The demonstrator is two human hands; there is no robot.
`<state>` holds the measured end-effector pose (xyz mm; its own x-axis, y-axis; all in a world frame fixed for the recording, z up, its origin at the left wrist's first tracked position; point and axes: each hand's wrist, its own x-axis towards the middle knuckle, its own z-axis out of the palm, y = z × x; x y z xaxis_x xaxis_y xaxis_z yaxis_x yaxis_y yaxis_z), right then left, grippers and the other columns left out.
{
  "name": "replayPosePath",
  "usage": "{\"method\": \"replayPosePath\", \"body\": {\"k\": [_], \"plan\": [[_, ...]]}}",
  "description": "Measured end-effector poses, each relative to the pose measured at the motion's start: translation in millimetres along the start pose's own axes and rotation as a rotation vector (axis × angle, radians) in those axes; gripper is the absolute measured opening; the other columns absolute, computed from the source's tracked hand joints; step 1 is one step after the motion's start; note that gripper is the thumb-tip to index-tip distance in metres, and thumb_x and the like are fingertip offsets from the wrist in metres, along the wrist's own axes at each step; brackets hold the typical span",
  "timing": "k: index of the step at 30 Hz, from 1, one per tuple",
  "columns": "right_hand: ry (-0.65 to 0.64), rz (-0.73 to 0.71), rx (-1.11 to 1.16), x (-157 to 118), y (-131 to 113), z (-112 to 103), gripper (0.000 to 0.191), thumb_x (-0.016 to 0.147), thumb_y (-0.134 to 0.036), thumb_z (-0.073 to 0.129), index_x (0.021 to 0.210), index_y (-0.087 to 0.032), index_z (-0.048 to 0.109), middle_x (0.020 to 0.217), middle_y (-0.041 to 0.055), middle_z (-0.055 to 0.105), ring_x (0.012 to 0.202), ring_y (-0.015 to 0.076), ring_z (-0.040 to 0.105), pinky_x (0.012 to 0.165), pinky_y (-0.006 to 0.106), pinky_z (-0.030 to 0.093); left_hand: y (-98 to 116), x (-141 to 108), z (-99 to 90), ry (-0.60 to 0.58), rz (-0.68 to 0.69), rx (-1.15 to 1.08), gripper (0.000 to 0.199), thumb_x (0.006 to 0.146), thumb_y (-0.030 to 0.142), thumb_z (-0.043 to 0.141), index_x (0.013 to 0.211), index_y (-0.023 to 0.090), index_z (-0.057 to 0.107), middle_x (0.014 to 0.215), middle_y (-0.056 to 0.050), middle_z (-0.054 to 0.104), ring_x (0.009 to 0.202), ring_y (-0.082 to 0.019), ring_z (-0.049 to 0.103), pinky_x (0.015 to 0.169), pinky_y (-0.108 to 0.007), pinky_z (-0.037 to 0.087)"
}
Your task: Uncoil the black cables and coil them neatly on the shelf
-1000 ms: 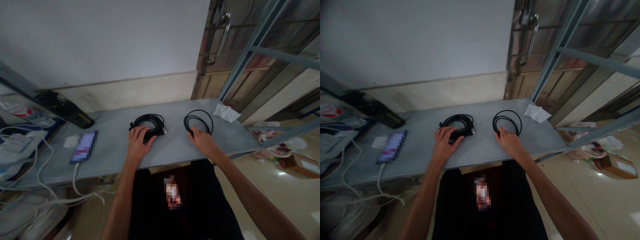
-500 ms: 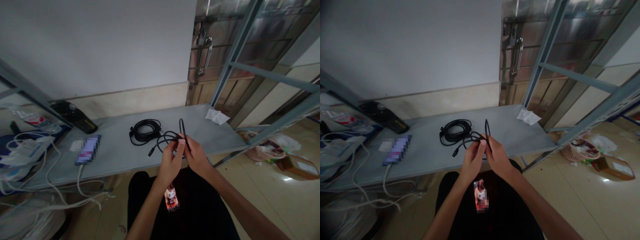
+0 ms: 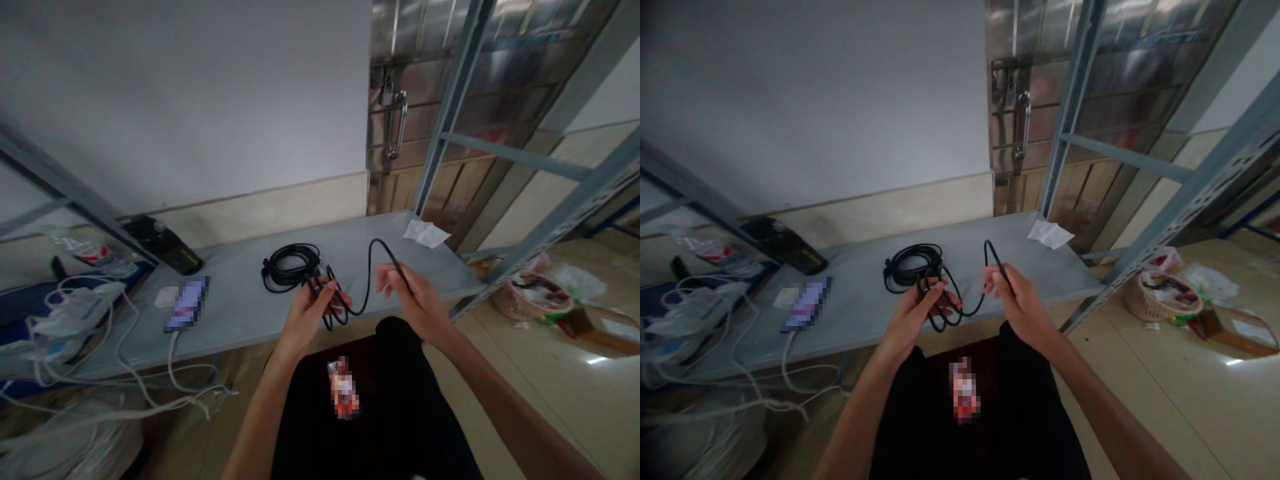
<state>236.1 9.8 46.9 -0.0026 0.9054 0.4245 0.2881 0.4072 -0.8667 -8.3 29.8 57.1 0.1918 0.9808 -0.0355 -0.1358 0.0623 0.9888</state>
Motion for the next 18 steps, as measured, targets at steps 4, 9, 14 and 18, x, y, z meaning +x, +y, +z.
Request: {"method": "replayPosePath", "body": {"k": [4, 9, 14, 18], "plan": [[0.242, -0.001, 0.109, 8.9, 7.4, -51.5, 0.044, 0.114, -0.064, 0.058, 0.116, -0.023, 0.076, 0.091, 0.0061, 0.074, 0.072, 0.0206, 0.071, 0.067, 0.037, 0.061, 6.5, -7.4, -34.7, 0.066, -0.028, 0.02, 0.065, 0.088, 0.067, 0.09, 0.126, 0.016, 0.073, 0.093, -0.012, 0.085, 0.08, -0.028, 0.083, 0.074, -0.038, 0.066], [0.58, -0.067, 0.177, 14.6, 13.4, -117.5, 0.039, 0.105, -0.063, 0.072, 0.1, -0.024, 0.076, 0.082, 0.0068, 0.067, 0.06, 0.0207, 0.064, 0.054, 0.039, 0.051, 14.4, -13.9, -73.2, 0.197, -0.034, 0.039, 0.076, 0.078, 0.059, 0.098, 0.131, 0.013, 0.072, 0.08, -0.003, 0.078, 0.072, -0.024, 0.079, 0.065, -0.034, 0.065], [0.829, -0.179, 0.161, 14.1, 12.8, -162.4, 0.051, 0.089, -0.075, 0.085, 0.081, -0.025, 0.075, 0.073, 0.0074, 0.061, 0.051, 0.0198, 0.057, 0.049, 0.042, 0.041, 18.4, -20.2, -93.8, 0.233, -0.061, 0.059, 0.074, 0.072, 0.058, 0.103, 0.124, 0.012, 0.076, 0.08, -0.004, 0.076, 0.071, -0.022, 0.077, 0.053, -0.025, 0.055], [0.93, -0.2, 0.053, 8.1, 14.2, -192.3, 0.058, 0.092, -0.084, 0.077, 0.08, -0.027, 0.077, 0.067, 0.0057, 0.059, 0.049, 0.0176, 0.056, 0.052, 0.043, 0.036, 19.5, -23.2, -106.0, 0.264, -0.038, 0.078, 0.068, 0.076, 0.058, 0.101, 0.121, 0.013, 0.078, 0.076, -0.001, 0.072, 0.049, -0.01, 0.056, 0.041, -0.019, 0.035]]}}
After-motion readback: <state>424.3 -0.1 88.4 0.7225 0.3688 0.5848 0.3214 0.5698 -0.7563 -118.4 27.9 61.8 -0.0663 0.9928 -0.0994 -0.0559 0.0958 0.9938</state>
